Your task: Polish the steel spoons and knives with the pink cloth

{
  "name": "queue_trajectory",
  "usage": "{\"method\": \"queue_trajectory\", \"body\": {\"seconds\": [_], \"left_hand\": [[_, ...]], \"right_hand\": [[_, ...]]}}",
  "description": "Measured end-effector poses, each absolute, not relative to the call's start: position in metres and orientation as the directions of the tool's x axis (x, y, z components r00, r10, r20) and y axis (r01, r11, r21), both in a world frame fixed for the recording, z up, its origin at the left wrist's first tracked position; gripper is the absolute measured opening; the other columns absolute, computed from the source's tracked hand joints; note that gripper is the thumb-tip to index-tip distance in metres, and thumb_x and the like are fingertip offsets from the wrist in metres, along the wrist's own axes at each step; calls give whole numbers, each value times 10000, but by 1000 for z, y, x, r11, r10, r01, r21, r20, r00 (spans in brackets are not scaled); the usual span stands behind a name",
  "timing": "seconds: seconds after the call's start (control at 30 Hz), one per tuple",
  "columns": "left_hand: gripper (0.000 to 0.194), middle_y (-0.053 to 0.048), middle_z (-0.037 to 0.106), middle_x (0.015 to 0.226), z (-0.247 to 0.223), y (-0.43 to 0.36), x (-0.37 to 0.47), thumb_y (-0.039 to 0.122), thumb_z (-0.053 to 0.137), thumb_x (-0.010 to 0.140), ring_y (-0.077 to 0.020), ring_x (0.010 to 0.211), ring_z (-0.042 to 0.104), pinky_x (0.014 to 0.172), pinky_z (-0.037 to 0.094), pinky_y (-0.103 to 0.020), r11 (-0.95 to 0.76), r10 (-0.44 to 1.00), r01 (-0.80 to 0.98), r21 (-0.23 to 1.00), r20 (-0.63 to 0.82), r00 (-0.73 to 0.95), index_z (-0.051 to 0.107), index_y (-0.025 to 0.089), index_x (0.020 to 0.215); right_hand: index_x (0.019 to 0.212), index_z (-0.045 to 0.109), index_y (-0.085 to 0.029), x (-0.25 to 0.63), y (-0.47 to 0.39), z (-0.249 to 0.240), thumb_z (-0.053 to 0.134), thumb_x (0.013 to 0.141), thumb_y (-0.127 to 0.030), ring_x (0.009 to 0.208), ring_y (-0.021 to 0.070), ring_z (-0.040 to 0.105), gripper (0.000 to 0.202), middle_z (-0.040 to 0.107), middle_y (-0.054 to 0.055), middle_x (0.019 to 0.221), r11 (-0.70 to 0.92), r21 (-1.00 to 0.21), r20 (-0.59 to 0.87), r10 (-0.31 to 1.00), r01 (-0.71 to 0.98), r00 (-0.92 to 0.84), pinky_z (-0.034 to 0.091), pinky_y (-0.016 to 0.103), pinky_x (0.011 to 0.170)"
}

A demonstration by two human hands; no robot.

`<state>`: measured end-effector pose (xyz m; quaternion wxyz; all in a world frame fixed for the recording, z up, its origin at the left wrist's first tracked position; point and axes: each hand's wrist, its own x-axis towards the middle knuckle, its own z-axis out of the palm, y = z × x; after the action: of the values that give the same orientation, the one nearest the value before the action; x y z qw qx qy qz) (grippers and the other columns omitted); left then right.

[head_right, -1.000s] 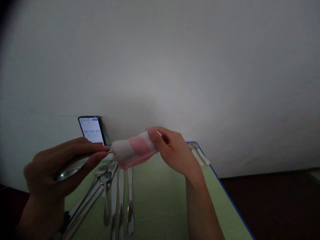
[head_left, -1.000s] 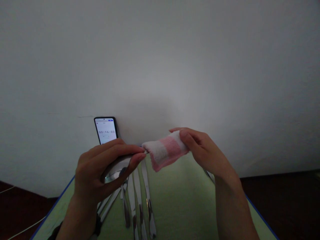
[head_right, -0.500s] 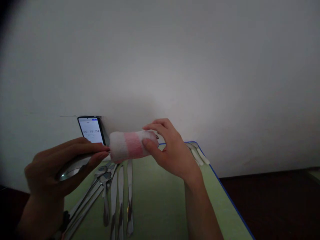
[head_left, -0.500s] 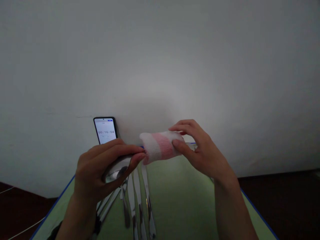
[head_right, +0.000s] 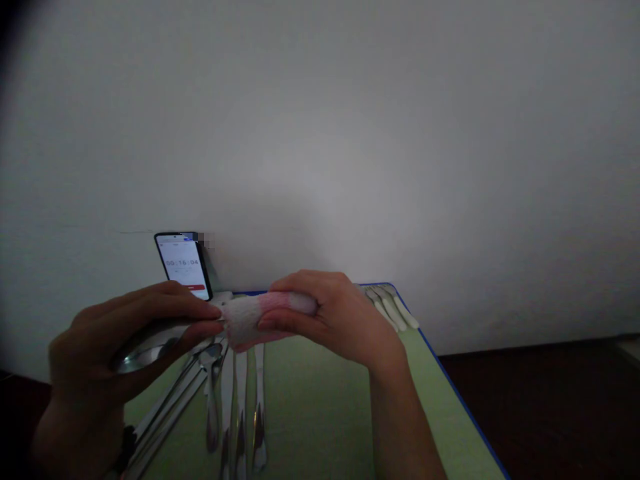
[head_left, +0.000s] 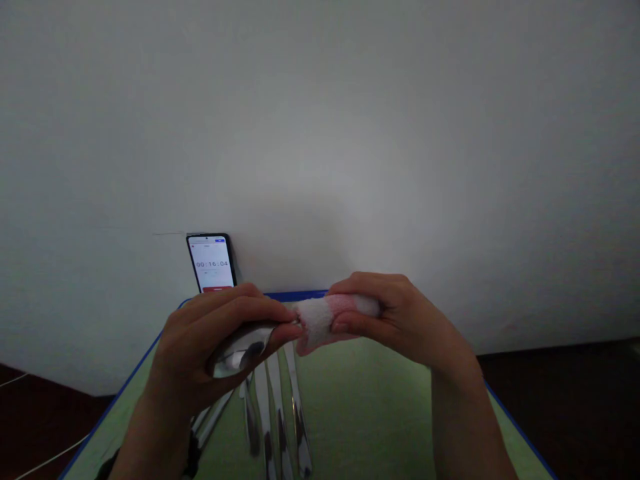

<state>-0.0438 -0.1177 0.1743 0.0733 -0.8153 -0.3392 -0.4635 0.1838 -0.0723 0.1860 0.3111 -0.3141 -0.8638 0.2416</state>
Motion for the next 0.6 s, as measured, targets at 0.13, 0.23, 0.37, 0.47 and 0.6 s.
{"method": "queue_trajectory", "body": {"seconds": [0.13, 0.23, 0.37, 0.47, 0.6], "left_hand": [[74, 31, 649, 709, 177, -121, -43, 226, 653, 807, -106, 622, 625, 550, 468, -198, -753, 532, 613, 238, 768, 356, 582, 210, 817], [86, 28, 642, 714, 177, -121, -43, 208, 648, 805, -109, 637, 626, 540, 462, -191, -755, 548, 604, 256, 752, 366, 566, 212, 828], [94, 29, 623, 712, 173, -117, -42, 182, 639, 801, -93, 607, 604, 512, 443, -178, -753, 574, 584, 303, 736, 359, 552, 209, 824], [98, 34, 598, 684, 172, -114, -39, 172, 631, 792, -75, 543, 564, 484, 424, -175, -756, 589, 571, 320, 714, 379, 541, 201, 818], [138, 30, 570, 659, 170, -113, -33, 203, 608, 761, -95, 525, 542, 481, 420, -209, -765, 573, 576, 287, 711, 407, 486, 210, 824]], "right_hand": [[855, 662, -166, 189, -71, 186, 625, 791, -415, 623, 96, 539, 260, 639, -2, 717, 669, -636, 358, 697, 384, -621, 380, 199, 580], [807, 658, -161, 190, -72, 186, 656, 749, -453, 570, 88, 497, 298, 608, -12, 653, 636, -645, 307, 723, 423, -619, 340, 197, 522], [790, 650, -166, 188, -74, 187, 630, 757, -490, 530, 77, 458, 326, 575, -24, 614, 591, -610, 201, 760, 527, -619, 294, 199, 493], [804, 647, -163, 186, -76, 187, 541, 814, -520, 520, 76, 438, 372, 552, -23, 602, 591, -582, 96, 733, 559, -674, 273, 205, 492], [922, 640, -173, 180, -79, 190, 503, 861, -442, 532, 83, 446, 308, 555, -21, 626, 614, -608, -1, 633, 503, -774, 270, 202, 492]]}}
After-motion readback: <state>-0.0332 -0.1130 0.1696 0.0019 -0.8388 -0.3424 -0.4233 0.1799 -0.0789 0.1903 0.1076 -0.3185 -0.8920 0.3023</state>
